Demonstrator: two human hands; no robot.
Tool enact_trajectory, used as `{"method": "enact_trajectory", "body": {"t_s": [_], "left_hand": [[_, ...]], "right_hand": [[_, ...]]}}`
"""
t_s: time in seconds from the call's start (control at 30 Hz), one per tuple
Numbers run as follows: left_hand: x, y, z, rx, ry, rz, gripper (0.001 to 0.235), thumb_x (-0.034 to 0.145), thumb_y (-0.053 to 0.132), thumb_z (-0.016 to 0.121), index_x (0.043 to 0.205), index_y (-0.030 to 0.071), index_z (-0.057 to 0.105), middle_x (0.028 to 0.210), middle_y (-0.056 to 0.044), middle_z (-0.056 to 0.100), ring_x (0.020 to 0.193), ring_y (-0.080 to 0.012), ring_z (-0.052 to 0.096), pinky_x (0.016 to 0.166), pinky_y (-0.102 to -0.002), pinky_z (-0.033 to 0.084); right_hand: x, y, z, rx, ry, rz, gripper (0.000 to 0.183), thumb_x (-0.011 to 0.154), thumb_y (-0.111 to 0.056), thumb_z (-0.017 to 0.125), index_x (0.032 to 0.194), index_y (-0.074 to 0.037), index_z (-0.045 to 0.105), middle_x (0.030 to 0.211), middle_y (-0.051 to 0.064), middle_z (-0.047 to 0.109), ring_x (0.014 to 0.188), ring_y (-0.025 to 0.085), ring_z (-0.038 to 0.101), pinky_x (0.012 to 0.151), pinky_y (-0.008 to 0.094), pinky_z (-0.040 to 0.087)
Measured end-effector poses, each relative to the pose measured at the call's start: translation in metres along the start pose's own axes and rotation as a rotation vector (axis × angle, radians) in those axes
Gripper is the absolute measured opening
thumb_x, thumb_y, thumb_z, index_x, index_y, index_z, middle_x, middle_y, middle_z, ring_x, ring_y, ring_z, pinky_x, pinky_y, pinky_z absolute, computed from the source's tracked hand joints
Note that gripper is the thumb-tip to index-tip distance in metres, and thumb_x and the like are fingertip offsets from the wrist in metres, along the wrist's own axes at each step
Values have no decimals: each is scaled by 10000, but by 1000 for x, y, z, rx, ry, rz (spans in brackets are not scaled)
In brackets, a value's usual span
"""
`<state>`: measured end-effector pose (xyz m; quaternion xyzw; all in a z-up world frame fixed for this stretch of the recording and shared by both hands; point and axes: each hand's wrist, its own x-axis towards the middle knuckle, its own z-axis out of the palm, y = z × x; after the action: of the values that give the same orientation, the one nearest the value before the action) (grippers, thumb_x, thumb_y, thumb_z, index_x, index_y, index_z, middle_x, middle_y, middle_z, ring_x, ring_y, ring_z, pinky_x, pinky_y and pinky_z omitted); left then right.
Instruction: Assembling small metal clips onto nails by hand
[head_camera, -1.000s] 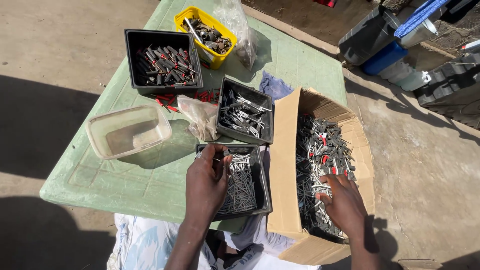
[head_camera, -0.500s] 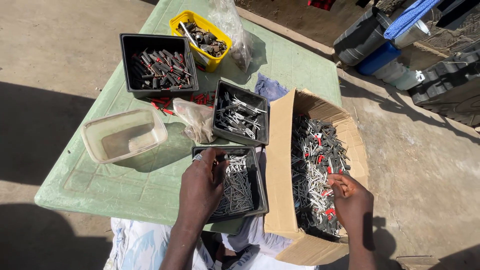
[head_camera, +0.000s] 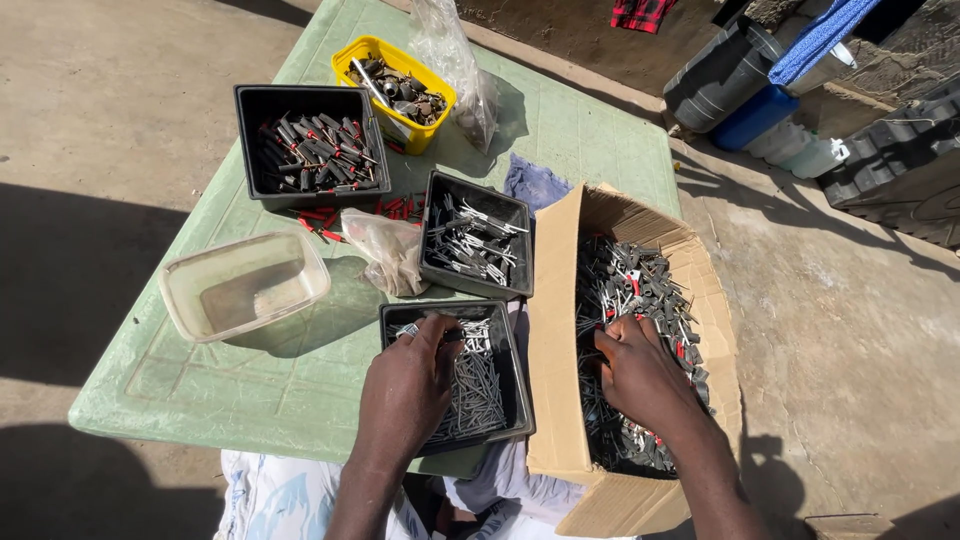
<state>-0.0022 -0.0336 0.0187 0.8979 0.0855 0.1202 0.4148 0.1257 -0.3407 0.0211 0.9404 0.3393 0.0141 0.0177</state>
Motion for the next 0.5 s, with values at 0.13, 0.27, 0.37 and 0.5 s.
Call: {"method": "enact_trajectory", "body": {"t_s": [0.13, 0.27, 0.37, 0.5], "left_hand": [[2, -3, -2, -18, -6, -18, 170, 982, 238, 610, 1150, 225, 592, 838, -119, 731, 770, -394, 667, 608, -530, 465], [-1, -4, -4, -15, -15, -19, 159, 983, 239, 603, 1140, 215, 602, 884, -105, 744, 799, -394, 676, 620, -542, 471], [1, 1, -3, -22, -16, -11, 144, 993, 252, 592, 1132, 214, 599, 879, -100, 747, 790, -396, 677, 620, -538, 470], [1, -2, -1, -21, -2, -15, 147, 985, 244, 598, 1130, 214, 600, 855, -111, 739, 772, -394, 670, 603, -541, 464]], "right_hand": [[-23, 2, -1, 11, -135, 145, 546, 784, -131, 774, 1289, -183, 573, 1186, 52, 554, 1064, 303, 497, 858, 458, 520], [-40, 18, 15, 181, -27, 151, 362, 846, -208, 765, 1199, -220, 683, 1120, 49, 598, 1090, 269, 566, 966, 398, 470], [-50, 13, 0, 173, -86, 185, 306, 878, -267, 735, 1175, -230, 678, 1107, 35, 617, 1112, 249, 575, 972, 399, 482], [-54, 30, 8, -87, -216, 262, 330, 895, -393, 629, 1168, -219, 692, 1189, 87, 711, 1210, 310, 593, 1074, 433, 462]]}}
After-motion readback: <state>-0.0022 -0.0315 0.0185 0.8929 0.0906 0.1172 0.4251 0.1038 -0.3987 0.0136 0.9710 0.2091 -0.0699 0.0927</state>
